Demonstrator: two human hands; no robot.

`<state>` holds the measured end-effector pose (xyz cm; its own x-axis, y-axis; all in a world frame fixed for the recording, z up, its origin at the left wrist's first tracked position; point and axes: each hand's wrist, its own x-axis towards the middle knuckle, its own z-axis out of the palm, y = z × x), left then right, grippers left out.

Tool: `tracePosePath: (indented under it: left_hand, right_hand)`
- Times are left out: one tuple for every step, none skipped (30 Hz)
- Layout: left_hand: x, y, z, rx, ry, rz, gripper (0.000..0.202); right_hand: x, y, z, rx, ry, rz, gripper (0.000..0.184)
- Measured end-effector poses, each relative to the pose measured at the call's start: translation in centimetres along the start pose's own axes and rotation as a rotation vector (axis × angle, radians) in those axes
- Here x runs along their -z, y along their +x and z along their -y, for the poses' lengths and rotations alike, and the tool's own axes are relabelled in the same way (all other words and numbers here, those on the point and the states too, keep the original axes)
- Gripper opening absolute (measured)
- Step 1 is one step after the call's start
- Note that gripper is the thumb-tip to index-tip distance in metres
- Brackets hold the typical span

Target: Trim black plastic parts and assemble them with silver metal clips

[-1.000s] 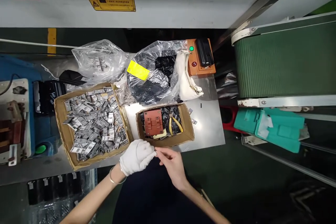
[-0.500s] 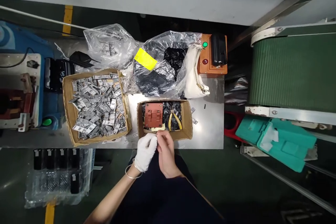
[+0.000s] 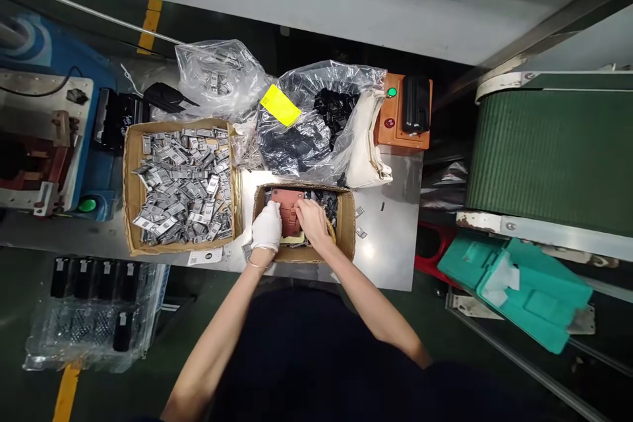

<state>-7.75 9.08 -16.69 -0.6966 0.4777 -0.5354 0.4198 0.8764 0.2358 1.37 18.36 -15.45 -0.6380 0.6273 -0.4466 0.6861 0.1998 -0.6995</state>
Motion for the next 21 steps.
tracePosePath:
  left_hand:
    - [-0.1, 0.1, -0.1, 0.011, 0.027, 0.002, 0.027]
    - [-0.3, 0.2, -0.1, 0.019, 0.044, 0.005, 0.028]
    - [-0.3, 0.3, -0.1, 0.025, 0.055, 0.008, 0.028]
    - [-0.4, 0.4, -0.2, 0.027, 0.062, 0.011, 0.028]
    - [-0.3, 0.5, -0.2, 0.028, 0.062, 0.014, 0.028]
    - [-0.3, 0.7, -0.2, 0.029, 0.057, 0.015, 0.028]
    - [-0.3, 1.0, -0.3, 0.032, 0.047, 0.013, 0.028]
    - [-0.2, 1.2, -0.3, 0.037, 0.033, 0.01, 0.028]
    - [-0.1, 1.4, -0.3, 0.043, 0.017, 0.004, 0.028]
    - [-0.1, 1.5, -0.3, 0.05, -0.001, -0.003, 0.028]
    - [-0.1, 1.5, -0.4, 0.057, -0.019, -0.012, 0.028]
    - [-0.2, 1.5, -0.4, 0.064, -0.037, -0.024, 0.028]
    - [-0.3, 1.3, -0.4, 0.071, -0.053, -0.038, 0.029]
    - [-0.4, 1.1, -0.4, 0.076, -0.068, -0.05, 0.029]
    - [-0.5, 0.9, -0.4, 0.079, -0.082, -0.06, 0.029]
    - [-0.7, 0.7, -0.4, 0.076, -0.094, -0.065, 0.028]
    - [-0.8, 0.5, -0.4, 0.068, -0.106, -0.065, 0.027]
    - [-0.9, 0.3, -0.3, 0.059, -0.118, -0.06, 0.025]
    - [-1.0, 0.2, -0.3, 0.05, -0.131, -0.055, 0.024]
    - [-1.1, 0.1, -0.2, 0.044, -0.144, -0.051, 0.024]
    - [-1.1, 0.0, -0.2, 0.042, -0.158, -0.049, 0.023]
  right_hand:
    - [-0.2, 0.2, 0.1, 0.019, -0.058, 0.029, 0.02]
    - [-0.4, 0.4, 0.2, 0.033, -0.109, 0.051, 0.02]
    - [-0.5, 0.6, 0.2, 0.045, -0.153, 0.067, 0.019]
    - [-0.6, 0.8, 0.2, 0.054, -0.189, 0.078, 0.019]
    - [-0.7, 1.1, 0.2, 0.058, -0.219, 0.085, 0.019]
    - [-0.8, 1.3, 0.0, 0.057, -0.242, 0.088, 0.018]
    - [-0.8, 1.6, -0.1, 0.052, -0.258, 0.09, 0.018]
    - [-0.8, 1.9, -0.3, 0.043, -0.267, 0.091, 0.016]
    - [-0.8, 2.2, -0.6, 0.032, -0.27, 0.092, 0.014]
    - [-0.8, 2.3, -0.8, 0.023, -0.27, 0.09, 0.013]
    - [-0.9, 2.4, -1.0, 0.02, -0.265, 0.087, 0.011]
    - [-0.9, 2.5, -1.1, 0.022, -0.26, 0.082, 0.01]
    - [-1.0, 2.4, -1.3, 0.029, -0.255, 0.076, 0.009]
    - [-1.0, 2.3, -1.3, 0.04, -0.251, 0.069, 0.01]
    - [-1.1, 2.2, -1.4, 0.051, -0.248, 0.062, 0.01]
    - [-1.2, 2.1, -1.4, 0.059, -0.245, 0.056, 0.011]
    - [-1.3, 2.1, -1.4, 0.065, -0.244, 0.052, 0.012]
    - [-1.3, 2.0, -1.4, 0.068, -0.242, 0.048, 0.012]
    - [-1.3, 1.9, -1.4, 0.07, -0.241, 0.045, 0.013]
    - [-1.3, 1.9, -1.4, 0.072, -0.241, 0.044, 0.013]
    - [-1.3, 1.8, -1.4, 0.071, -0.243, 0.043, 0.013]
